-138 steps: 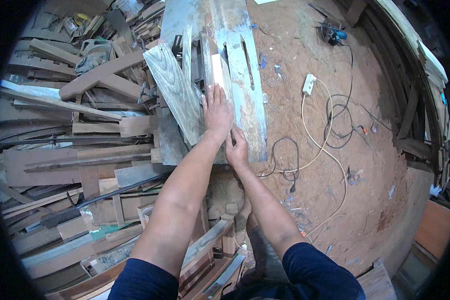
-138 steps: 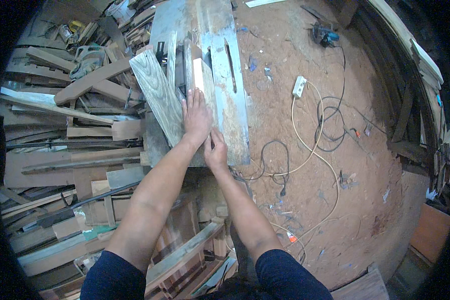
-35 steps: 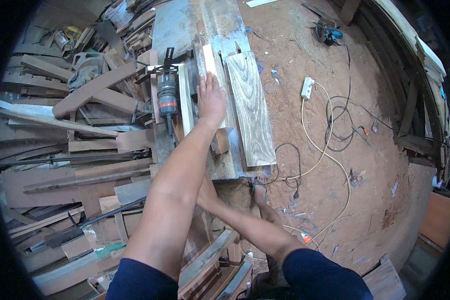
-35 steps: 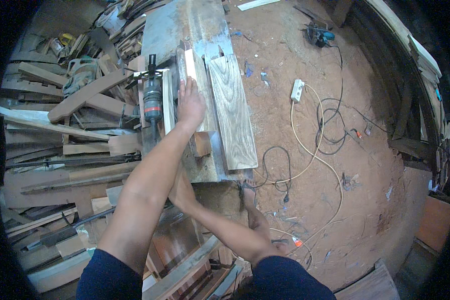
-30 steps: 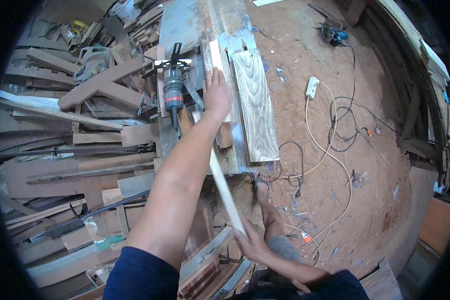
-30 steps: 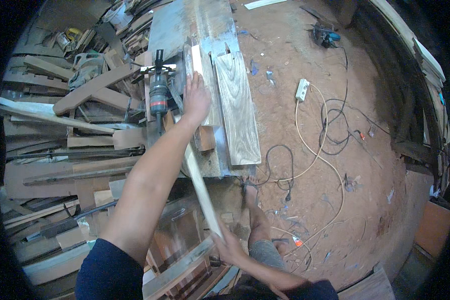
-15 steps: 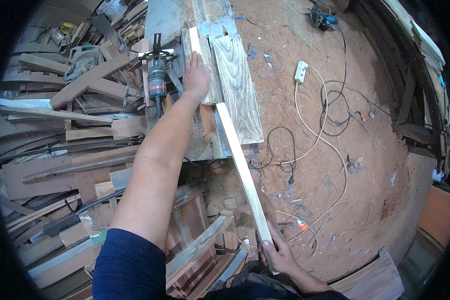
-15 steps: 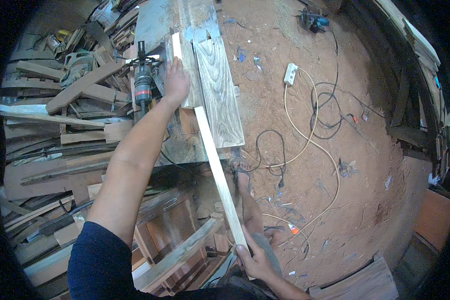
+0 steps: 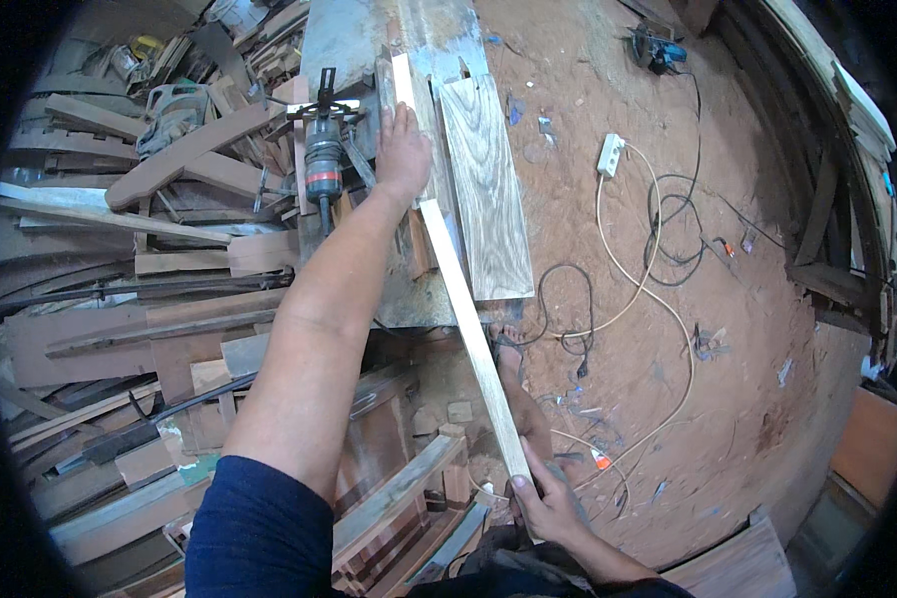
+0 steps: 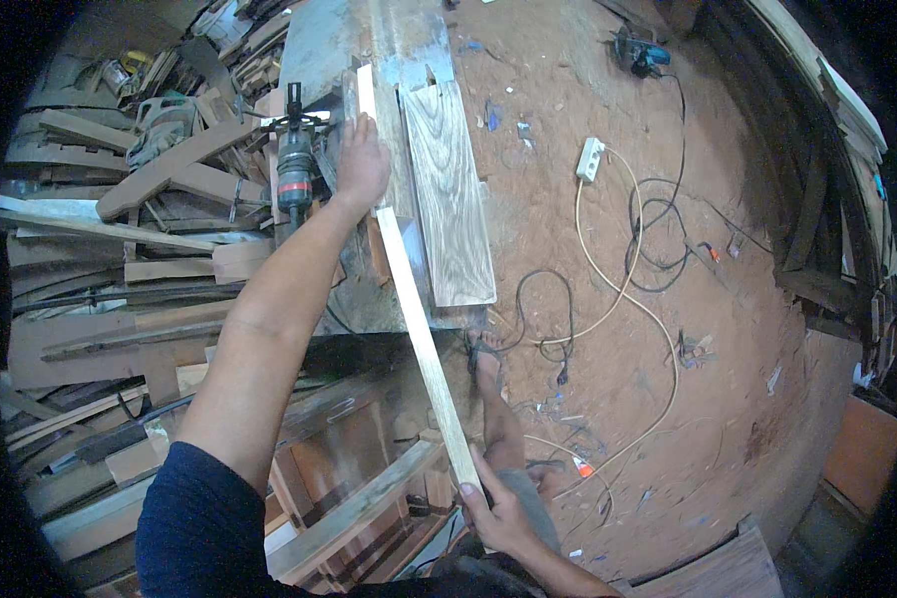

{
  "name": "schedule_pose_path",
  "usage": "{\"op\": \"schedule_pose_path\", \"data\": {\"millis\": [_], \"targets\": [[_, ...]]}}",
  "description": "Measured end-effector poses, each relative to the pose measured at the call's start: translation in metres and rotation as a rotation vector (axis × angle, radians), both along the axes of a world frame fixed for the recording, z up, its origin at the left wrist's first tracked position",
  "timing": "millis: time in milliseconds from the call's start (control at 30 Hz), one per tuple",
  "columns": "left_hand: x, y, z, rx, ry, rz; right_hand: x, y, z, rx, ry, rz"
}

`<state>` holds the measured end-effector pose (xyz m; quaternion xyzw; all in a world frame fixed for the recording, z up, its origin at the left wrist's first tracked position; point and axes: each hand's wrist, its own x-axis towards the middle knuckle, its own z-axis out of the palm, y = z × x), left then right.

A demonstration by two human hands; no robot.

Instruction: The person repeatedly feeds long wooden planks through a table saw to trim their edges. They handle each plank individually, guiding it through the blade and then setting the cut pieces aside on the floor or a nearby pile.

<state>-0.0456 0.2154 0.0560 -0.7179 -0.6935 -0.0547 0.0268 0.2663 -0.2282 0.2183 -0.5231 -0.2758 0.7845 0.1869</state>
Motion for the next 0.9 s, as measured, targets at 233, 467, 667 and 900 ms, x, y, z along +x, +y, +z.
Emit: {"op": "schedule_pose_path", "data": {"millis": [233,467,667,900], "targets": [[0.002,0.004,0.003,0.014,-0.035,-0.003,-0.021,0.004,0.005,-0.03,0.092,-0.141],[-0.008,-0.041,0.033,-0.102,-0.26,0.039,-0.018,0.019,0.018,0.049,0.13,-0.116],[0.099,-0.245,0.075,-0.084,-1.342,0.477,-0.016,0.043,0.055,-0.07,0.086,-0.062],[0.173,-0.318,0.157,-0.301,-1.762,0.823,-0.019,0.043,0.049,0.036,0.036,-0.053]]}}
